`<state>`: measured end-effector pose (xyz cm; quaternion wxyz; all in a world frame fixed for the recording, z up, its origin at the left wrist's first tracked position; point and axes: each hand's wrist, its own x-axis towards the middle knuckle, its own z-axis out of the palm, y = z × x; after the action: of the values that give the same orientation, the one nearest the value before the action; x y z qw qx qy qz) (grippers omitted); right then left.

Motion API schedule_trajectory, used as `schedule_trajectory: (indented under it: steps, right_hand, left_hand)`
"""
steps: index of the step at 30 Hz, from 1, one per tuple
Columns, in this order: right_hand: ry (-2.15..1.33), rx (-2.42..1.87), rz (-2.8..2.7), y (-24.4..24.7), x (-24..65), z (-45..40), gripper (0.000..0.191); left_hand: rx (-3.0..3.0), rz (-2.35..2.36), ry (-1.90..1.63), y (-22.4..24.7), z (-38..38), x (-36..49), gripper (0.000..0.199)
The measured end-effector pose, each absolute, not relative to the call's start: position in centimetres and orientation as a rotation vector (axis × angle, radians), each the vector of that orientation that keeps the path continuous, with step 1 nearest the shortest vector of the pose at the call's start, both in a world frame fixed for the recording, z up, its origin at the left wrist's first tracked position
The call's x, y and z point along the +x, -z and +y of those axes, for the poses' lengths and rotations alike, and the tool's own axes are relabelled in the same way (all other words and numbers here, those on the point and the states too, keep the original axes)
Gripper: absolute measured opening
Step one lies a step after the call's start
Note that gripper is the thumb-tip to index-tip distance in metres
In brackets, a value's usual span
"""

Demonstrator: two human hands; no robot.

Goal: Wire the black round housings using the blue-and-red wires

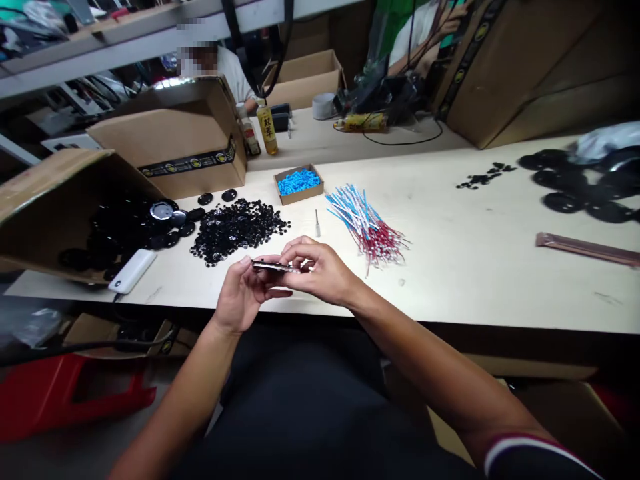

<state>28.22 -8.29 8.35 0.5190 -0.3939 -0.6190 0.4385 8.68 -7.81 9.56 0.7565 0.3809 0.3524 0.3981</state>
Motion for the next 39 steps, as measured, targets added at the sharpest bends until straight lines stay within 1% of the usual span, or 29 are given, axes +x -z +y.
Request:
schedule_trajectory:
  steps: [4,7,9,13,17,24,30,35,37,39]
  right_hand:
    - [-0.990,-0.976,-1.473,-8.3,29.9,-9.9,0.013]
    - [-0.882,-1.036,-1.557,-8.8,31.1,-11.1,0.012]
    - [-0.807,-1.071,-1.644,-9.2,31.8,-11.8,0.014]
    - [-0.717,-1.127,-1.836,-9.8,32.7,-12.8,0.017]
    - [-0.699,-1.133,-1.996,-10.0,33.2,-12.9,0.016]
    - [-0.720,-1.096,-2.121,-9.8,33.4,-12.1,0.009]
    - [-0.801,-1.159,-2.137,-10.0,32.4,-11.4,0.009]
    - [-0.821,-1.150,-2.157,-9.9,30.9,-10.4,0.008]
    - [-0.795,-1.155,-2.143,-9.7,30.5,-10.1,0.014]
    - [-0.772,-1.177,-2.092,-9.6,30.3,-10.0,0.028]
  left_hand:
    - [1.021,0.987,-0.839,-9.8,-8.8,8.7,0.067]
    - [1.170,1.102,-0.852,-10.2,-9.4,8.6,0.070]
    - [1.281,1.136,-0.868,-10.7,-9.9,8.9,0.065]
    - [1.452,1.145,-0.851,-11.9,-11.2,10.1,0.049]
    - [1.525,1.142,-0.734,-12.3,-12.2,11.6,0.037]
    - [1.326,1.100,-0.719,-10.3,-12.1,12.0,0.028]
    - [1.191,1.040,-0.700,-9.0,-11.4,10.7,0.024]
    - [1.028,1.006,-0.748,-8.1,-10.4,10.0,0.025]
    - [0.949,0.993,-0.805,-7.6,-9.9,9.8,0.026]
    - [0.901,0.984,-0.858,-7.1,-9.5,9.6,0.026]
